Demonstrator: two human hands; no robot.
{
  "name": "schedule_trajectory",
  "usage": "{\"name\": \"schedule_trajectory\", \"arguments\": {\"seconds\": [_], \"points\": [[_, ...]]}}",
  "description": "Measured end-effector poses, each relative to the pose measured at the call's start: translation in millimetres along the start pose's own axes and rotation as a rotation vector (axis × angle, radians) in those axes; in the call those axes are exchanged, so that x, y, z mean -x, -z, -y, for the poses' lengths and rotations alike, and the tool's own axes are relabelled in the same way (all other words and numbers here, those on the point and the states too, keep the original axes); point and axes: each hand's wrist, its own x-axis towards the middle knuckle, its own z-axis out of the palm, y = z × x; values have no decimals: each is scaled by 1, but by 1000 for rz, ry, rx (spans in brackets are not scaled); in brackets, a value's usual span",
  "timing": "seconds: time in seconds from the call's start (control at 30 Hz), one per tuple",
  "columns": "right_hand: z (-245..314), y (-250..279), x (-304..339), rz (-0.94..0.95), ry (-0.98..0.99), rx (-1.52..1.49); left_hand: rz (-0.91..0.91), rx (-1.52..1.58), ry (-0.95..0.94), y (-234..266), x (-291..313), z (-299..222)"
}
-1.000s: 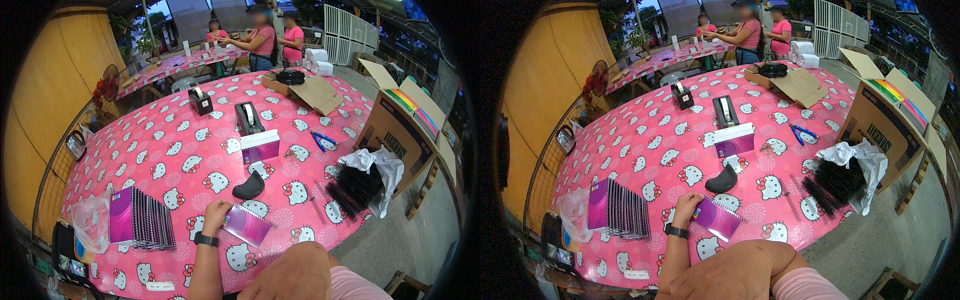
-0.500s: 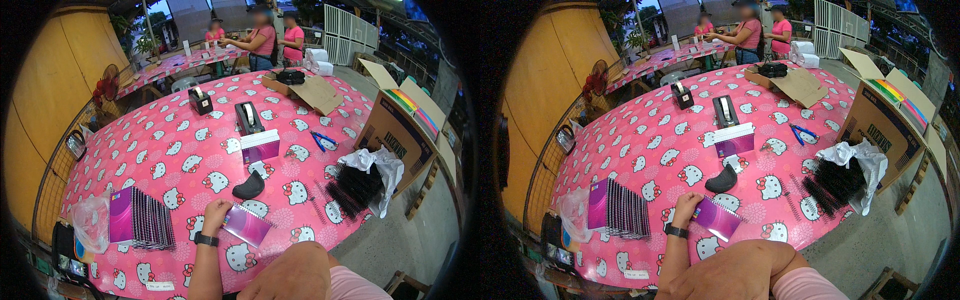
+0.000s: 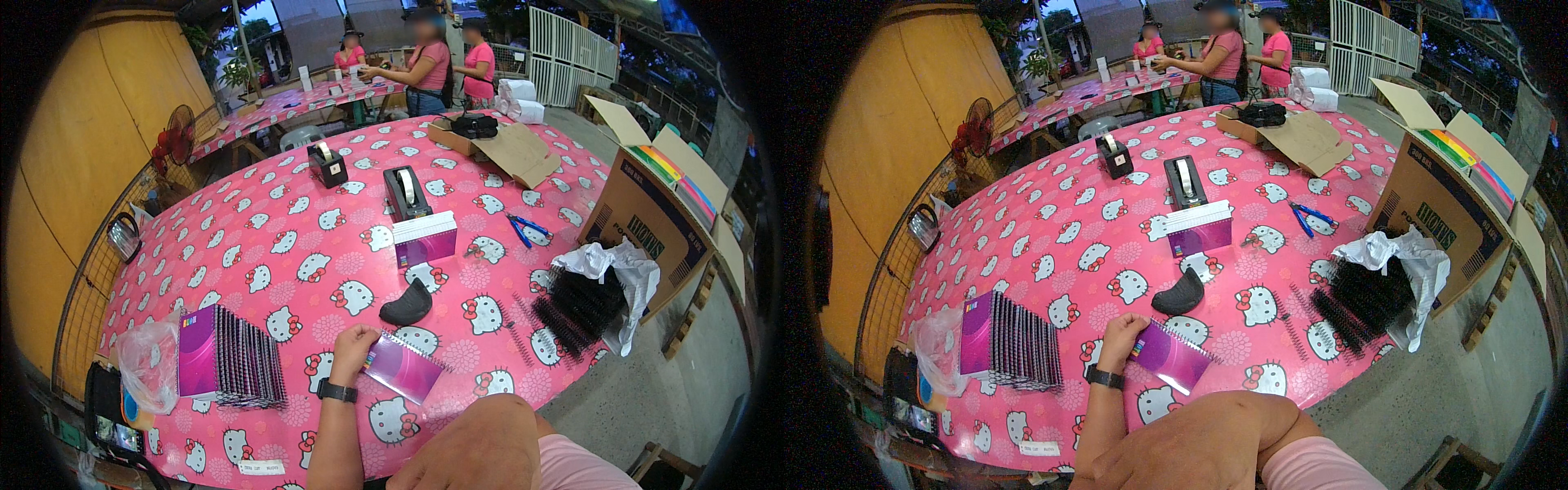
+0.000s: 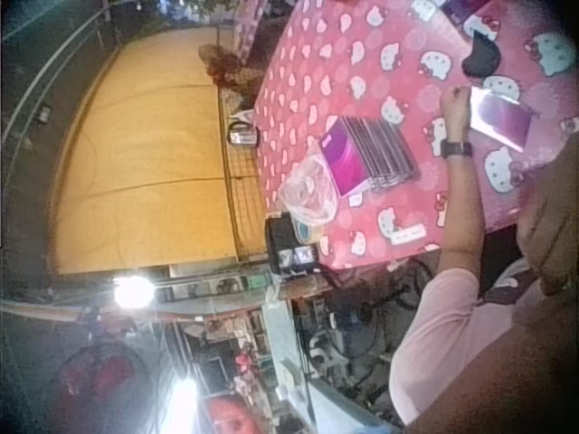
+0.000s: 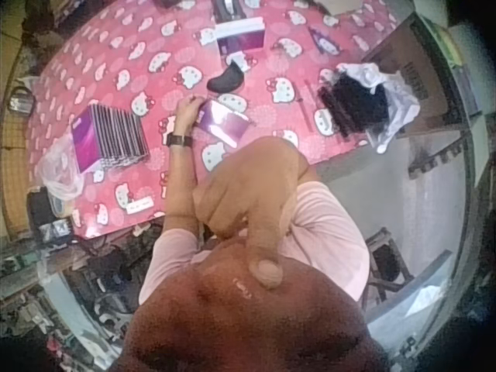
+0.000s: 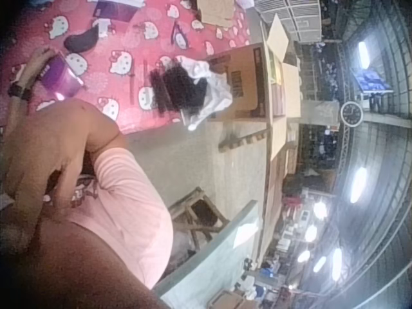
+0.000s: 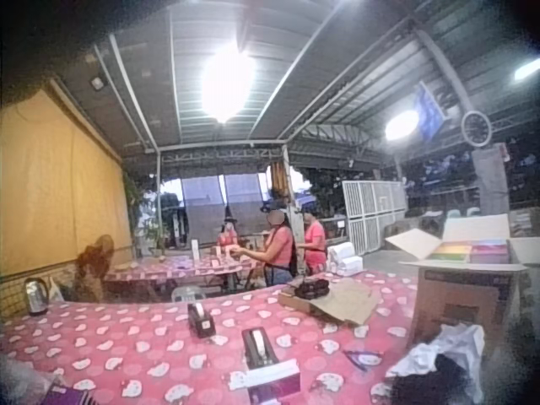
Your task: The person assembles spiral-bound notebooks by inserting black plastic spiral coils into the punched holes of purple notebook covers. They work at a table covered with a pink Hello Kitty tablecloth, handling the notebooks and coils one at a time. Other people are visible in the background working at similar tables.
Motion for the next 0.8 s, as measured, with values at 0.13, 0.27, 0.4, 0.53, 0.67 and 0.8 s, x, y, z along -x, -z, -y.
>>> {"name": "schedule_trajectory", "arguments": {"seconds": [0.13, 0.27, 0.4, 0.53, 0.67, 0.8], "points": [[4, 9, -10, 75, -65, -54, -10, 26, 8, 4, 0, 6], [-1, 2, -5, -24, -39, -101, -26, -31, 7, 6, 3, 4], [-9, -12, 9, -66, 69, -8, 8, -16, -13, -1, -2, 1], [-6, -7, 6, -50, 44, -5, -9, -27, 2, 4, -2, 7], [-8, -7, 10, -47, 44, -8, 3, -13, -4, 2, -3, 6], [-12, -13, 15, -67, 81, -10, -1, -20, -15, 3, -2, 7]]}}
